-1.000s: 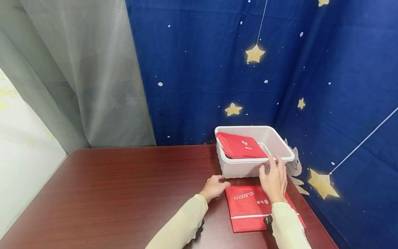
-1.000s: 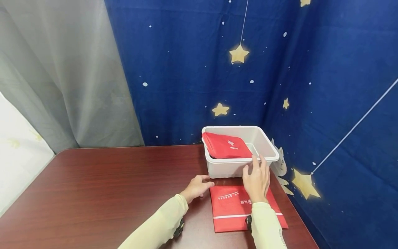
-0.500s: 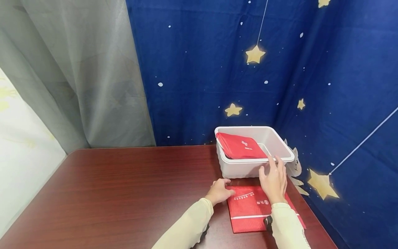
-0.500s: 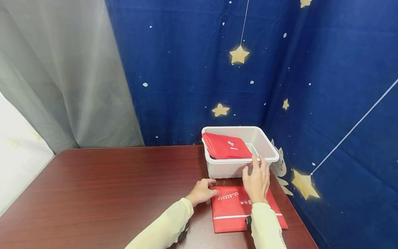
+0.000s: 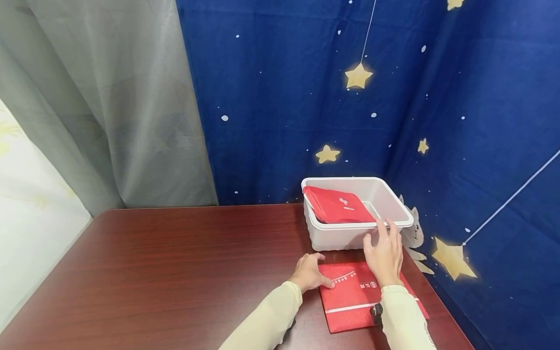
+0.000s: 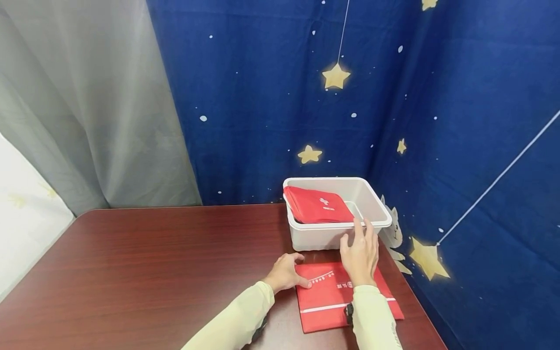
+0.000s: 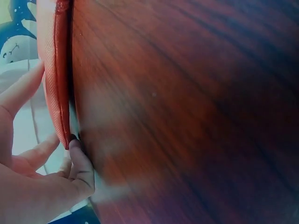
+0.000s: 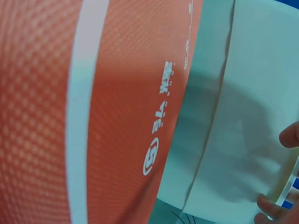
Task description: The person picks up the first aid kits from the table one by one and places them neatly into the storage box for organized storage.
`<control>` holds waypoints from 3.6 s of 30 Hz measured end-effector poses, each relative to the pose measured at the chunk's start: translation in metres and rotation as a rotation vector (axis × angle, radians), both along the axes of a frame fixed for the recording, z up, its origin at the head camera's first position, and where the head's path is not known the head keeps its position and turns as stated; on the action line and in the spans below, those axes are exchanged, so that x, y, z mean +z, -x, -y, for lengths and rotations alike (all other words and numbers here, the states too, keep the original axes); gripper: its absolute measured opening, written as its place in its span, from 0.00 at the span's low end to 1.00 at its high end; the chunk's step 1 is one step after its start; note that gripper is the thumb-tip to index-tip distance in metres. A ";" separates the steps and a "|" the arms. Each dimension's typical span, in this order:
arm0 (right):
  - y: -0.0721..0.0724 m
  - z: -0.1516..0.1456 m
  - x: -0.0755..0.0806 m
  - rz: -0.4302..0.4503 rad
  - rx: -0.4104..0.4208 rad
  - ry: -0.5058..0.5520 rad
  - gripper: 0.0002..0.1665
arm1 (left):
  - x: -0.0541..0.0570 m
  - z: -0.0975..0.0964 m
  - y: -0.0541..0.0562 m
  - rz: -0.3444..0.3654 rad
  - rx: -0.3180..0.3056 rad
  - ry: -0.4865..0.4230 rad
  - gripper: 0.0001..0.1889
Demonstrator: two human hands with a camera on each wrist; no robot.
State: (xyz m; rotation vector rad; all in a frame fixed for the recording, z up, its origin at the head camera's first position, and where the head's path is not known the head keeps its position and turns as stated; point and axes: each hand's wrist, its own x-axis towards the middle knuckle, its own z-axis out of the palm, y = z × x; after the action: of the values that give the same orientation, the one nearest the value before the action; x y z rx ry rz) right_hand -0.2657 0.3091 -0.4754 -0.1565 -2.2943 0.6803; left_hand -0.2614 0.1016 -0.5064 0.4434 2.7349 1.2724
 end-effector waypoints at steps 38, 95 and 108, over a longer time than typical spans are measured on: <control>-0.003 -0.001 0.001 0.029 0.006 0.013 0.29 | 0.005 0.027 0.013 0.328 0.005 -0.507 0.07; -0.003 -0.002 0.002 0.058 0.019 0.009 0.29 | 0.092 0.107 0.032 0.451 -0.353 -0.762 0.21; -0.003 -0.002 0.002 0.051 0.010 0.009 0.29 | 0.116 0.102 0.026 0.450 -0.393 -0.732 0.23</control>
State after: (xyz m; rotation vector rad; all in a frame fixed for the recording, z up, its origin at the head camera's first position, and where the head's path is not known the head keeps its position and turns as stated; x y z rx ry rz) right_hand -0.2624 0.3112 -0.4733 -0.1687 -2.3422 0.6987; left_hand -0.2870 0.0000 -0.3900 0.6084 1.6590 1.9196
